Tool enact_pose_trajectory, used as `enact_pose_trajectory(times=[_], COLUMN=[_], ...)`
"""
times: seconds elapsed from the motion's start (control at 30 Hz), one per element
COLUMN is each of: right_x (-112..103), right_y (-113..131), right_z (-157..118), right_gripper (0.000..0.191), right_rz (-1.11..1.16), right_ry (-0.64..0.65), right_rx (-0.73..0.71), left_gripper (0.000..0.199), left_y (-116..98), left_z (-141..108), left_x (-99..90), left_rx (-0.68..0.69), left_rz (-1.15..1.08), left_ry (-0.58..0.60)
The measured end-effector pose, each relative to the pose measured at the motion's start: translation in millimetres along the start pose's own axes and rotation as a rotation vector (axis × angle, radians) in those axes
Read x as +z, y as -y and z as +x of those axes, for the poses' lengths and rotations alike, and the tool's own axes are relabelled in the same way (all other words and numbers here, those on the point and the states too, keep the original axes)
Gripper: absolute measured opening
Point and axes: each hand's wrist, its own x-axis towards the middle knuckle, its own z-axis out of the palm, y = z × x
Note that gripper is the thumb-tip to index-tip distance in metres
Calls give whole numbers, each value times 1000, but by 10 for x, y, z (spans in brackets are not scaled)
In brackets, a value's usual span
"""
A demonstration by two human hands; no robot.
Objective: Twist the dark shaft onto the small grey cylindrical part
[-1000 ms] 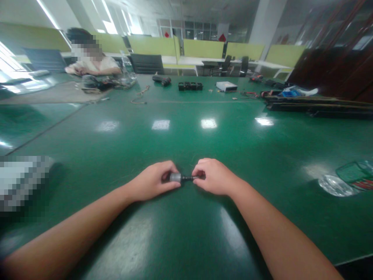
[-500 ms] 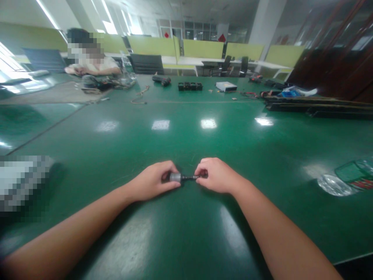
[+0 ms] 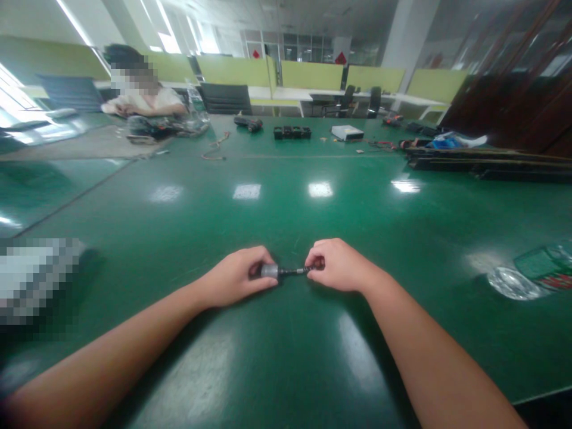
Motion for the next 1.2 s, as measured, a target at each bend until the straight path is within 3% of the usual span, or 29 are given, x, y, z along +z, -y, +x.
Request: enact_pose_trajectory(times=[0.7, 0.97, 1.2], right_x=[68, 257, 256], right_y=[31, 34, 35], right_z=[27, 86, 76], right_gripper=[10, 38, 32], right_rz=[50, 452, 262], right_ry=[-29, -51, -69], right_rx=[-42, 55, -10], left_gripper=[30, 28, 28], left_y=[3, 7, -3], left_z=[2, 21, 35], left_x=[-8, 8, 11], left_rx=[21, 23, 6], left_rz=[1, 5, 4], left_ry=[-5, -9, -1])
